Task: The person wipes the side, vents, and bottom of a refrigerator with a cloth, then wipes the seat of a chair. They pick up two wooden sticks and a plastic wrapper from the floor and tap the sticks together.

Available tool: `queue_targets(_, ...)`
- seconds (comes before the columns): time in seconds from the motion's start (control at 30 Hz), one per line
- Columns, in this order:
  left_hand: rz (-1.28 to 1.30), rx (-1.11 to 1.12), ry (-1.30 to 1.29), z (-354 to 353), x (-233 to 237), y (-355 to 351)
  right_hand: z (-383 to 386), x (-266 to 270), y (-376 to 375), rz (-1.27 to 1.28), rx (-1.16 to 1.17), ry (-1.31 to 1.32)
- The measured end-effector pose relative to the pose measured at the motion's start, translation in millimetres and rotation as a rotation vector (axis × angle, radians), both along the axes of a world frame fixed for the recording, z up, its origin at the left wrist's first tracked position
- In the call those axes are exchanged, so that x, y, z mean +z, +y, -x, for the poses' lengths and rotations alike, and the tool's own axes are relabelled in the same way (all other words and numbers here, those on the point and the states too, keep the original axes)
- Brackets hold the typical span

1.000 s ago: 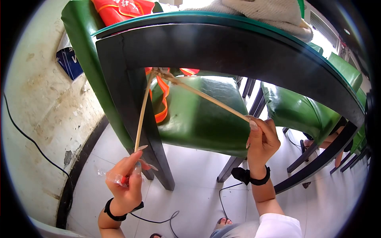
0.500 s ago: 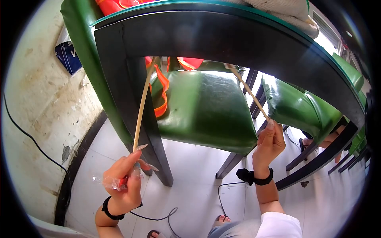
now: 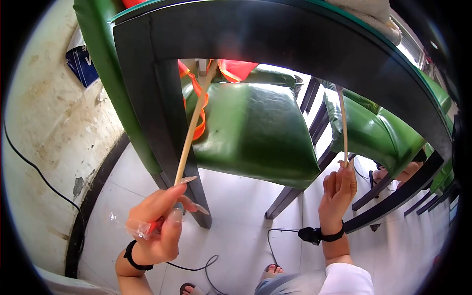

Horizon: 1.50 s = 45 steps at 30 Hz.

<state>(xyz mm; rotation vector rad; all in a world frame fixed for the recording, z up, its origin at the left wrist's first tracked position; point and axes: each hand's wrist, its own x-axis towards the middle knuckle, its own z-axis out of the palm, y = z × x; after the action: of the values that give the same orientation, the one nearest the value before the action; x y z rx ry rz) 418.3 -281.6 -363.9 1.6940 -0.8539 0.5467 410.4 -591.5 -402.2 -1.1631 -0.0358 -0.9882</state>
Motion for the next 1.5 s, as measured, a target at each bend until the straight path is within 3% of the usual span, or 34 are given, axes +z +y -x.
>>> queue_targets(0.47, 0.1, -0.303, -0.187, -33, 26, -82, 24, -3, -15, -0.122, 0.174, 0.052)
queue_targets(0.6, 0.002, -0.312, -0.148, -37, 44, -99, 29, 0, -16, -0.134, 0.181, 0.023)
queue_targets(0.73, 0.081, -0.446, -0.123, -44, 38, -130, 31, -1, -16, -0.13, 0.203, 0.041)
queue_targets(1.0, -0.042, -0.303, -0.055, -55, 19, -140, 22, -10, -17, -0.078, 0.297, 0.243)
queue_targets(1.27, 0.139, -0.315, 0.009, -75, -5, -122, 9, -31, -20, 0.07, 0.258, 0.321)
queue_targets(1.4, 0.151, -0.224, -0.003, -78, -19, -121, 8, -32, -14, -0.051, 0.344, 0.325)
queue_targets(1.5, 0.23, -0.306, 0.1, -71, -22, -135, 6, -39, -10, -0.146, 0.356, 0.4)
